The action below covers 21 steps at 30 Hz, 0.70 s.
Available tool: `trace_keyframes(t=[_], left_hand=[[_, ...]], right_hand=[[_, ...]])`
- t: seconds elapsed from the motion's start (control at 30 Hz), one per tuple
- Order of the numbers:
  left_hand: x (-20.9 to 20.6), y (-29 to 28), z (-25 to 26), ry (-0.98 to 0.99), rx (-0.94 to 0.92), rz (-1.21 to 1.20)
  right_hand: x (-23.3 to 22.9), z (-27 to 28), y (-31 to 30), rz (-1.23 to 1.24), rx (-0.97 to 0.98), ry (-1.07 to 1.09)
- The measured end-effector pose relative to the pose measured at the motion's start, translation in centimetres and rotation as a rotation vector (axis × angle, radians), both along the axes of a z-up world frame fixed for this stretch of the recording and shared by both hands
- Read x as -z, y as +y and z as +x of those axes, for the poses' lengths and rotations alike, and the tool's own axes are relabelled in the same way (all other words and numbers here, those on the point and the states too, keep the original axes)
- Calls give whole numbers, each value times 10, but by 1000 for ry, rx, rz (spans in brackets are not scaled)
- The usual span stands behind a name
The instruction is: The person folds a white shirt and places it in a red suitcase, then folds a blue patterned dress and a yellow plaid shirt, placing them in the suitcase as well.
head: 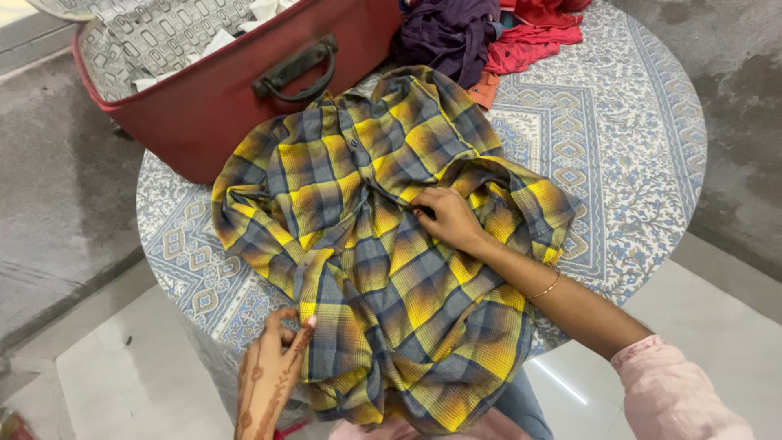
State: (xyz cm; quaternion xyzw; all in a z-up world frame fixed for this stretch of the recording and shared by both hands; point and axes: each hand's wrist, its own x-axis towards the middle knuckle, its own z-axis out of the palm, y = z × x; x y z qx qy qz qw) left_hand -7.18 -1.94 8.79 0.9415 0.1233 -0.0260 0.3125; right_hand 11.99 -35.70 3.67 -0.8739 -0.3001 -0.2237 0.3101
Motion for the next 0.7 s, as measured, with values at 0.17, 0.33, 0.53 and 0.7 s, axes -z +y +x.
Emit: trace_keyframes(t=[0.17,0.33,0.53,0.7], left_hand=[[13,12,5,-44,32,-72],[-5,-43,11,51,323,-727],[-43,-105,13,-204,1402,-391],[-26,-102,70,-600,926,-28]], right_hand=[[8,2,2,63,38,47],[8,2,1,139,70,150],[9,2,2,185,100,240],[10,2,0,204,56,207]])
